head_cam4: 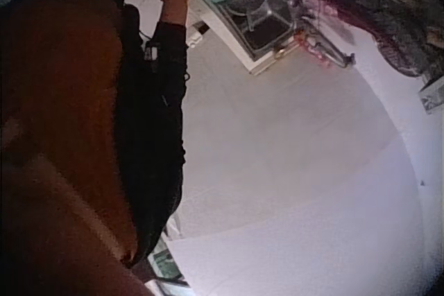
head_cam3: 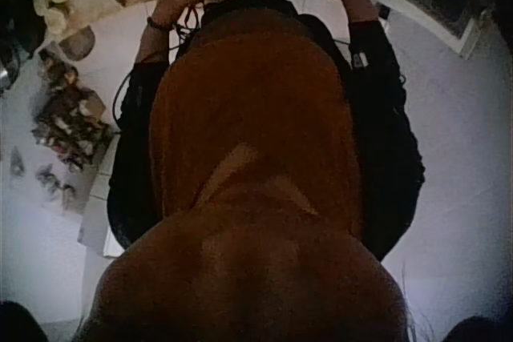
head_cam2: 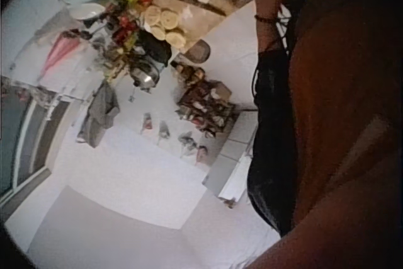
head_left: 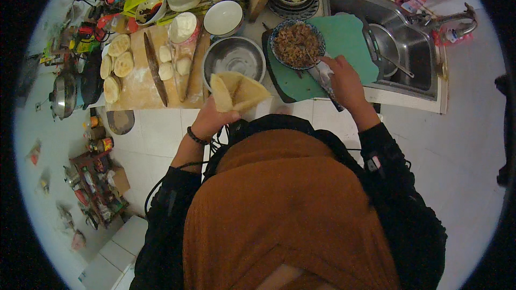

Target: The person fills round tortillas with a meat mixture from a bowl using a spoon, folds them, and places them into a metal bowl. The person also uses tongs to move tortillas on a griddle and washes a bowl in the sink.

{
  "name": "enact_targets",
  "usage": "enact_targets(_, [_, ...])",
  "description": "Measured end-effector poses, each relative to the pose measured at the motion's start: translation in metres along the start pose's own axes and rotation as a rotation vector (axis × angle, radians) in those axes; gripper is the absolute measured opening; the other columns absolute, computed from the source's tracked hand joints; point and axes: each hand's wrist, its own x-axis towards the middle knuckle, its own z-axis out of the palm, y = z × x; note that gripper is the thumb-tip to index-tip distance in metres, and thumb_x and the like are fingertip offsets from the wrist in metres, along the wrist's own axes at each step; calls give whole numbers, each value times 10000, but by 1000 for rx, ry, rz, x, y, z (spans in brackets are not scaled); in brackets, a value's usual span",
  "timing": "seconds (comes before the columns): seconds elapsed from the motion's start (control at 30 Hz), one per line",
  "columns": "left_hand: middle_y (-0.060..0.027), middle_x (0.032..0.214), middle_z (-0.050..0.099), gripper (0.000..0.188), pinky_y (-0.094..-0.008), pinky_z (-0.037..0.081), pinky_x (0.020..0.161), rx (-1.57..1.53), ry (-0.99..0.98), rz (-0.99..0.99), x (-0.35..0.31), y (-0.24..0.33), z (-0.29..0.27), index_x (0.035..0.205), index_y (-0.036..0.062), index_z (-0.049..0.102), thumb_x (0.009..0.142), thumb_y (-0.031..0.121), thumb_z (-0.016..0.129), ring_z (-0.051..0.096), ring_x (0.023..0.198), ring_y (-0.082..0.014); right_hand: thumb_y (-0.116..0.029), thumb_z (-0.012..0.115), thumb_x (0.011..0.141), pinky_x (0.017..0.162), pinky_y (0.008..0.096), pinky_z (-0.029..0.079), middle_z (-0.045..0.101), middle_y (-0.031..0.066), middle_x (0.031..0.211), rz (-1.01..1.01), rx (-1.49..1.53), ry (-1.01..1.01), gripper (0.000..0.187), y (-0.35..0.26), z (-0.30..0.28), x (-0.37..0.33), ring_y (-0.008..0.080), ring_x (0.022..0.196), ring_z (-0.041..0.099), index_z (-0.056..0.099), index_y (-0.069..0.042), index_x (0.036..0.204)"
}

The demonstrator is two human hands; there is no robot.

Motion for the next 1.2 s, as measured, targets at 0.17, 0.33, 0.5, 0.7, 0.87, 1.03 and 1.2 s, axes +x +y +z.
enact_targets(0.17, [-126, 1288, 614, 858, -387, 534, 956, -174, 202, 166, -2, -33, 5, 1392, -15, 460, 778, 481, 797, 636, 1153, -246, -28, 649, 806, 799, 445, 519, 567, 124, 989, -37, -60, -127, 427, 34, 45, -23, 347, 957, 603, 638, -126, 1222])
enact_targets(0.33, [-69, 1288, 581, 835, -315, 476, 947, -130, 229, 79, -4, -41, -2, 1444, 31, 422, 795, 381, 816, 565, 1161, -191, -71, 619, 877, 792, 438, 520, 599, 115, 972, -231, -246, 90, 274, 30, 59, 10, 330, 927, 614, 673, -113, 1143])
enact_targets(0.5, [-72, 1284, 589, 770, -325, 474, 962, -123, 305, 74, -8, -39, 2, 1408, 19, 462, 811, 370, 798, 568, 1159, -193, -121, 559, 978, 799, 437, 526, 636, 133, 958, -38, 7, 254, 178, 17, 17, 23, 346, 905, 622, 693, -90, 1090])
enact_targets(0.7, [-69, 1271, 604, 757, -322, 490, 949, -133, 330, 113, -7, -36, 11, 1378, 4, 494, 797, 369, 815, 586, 1137, -192, -107, 595, 925, 822, 473, 541, 666, 155, 1003, -197, 13, 227, 181, -2, 39, 28, 369, 952, 646, 686, -79, 1080])
enact_targets(0.87, [-72, 1262, 615, 752, -326, 496, 960, 17, 228, 57, 7, -30, 12, 1374, 1, 500, 782, 315, 841, 605, 1125, -190, -158, 517, 1021, 767, 465, 523, 655, 166, 970, -132, -72, 279, 198, 16, 34, 35, 378, 902, 640, 689, -65, 1057])
enact_targets(1.03, [-86, 1300, 601, 843, -340, 495, 987, -24, 48, 110, 40, -29, 28, 1414, 1, 457, 765, 362, 857, 593, 1161, -197, -155, 503, 1029, 756, 449, 514, 645, 167, 945, -60, -75, 363, 208, 36, 14, 45, 383, 877, 631, 678, -47, 1055])
enact_targets(1.2, [-81, 1309, 599, 824, -330, 501, 967, 34, -79, 26, 76, -38, 40, 1411, 13, 476, 791, 426, 828, 593, 1153, -185, -209, 496, 1047, 734, 432, 511, 652, 162, 866, 86, -32, 434, 272, 52, 51, 63, 380, 781, 621, 699, -32, 1019])
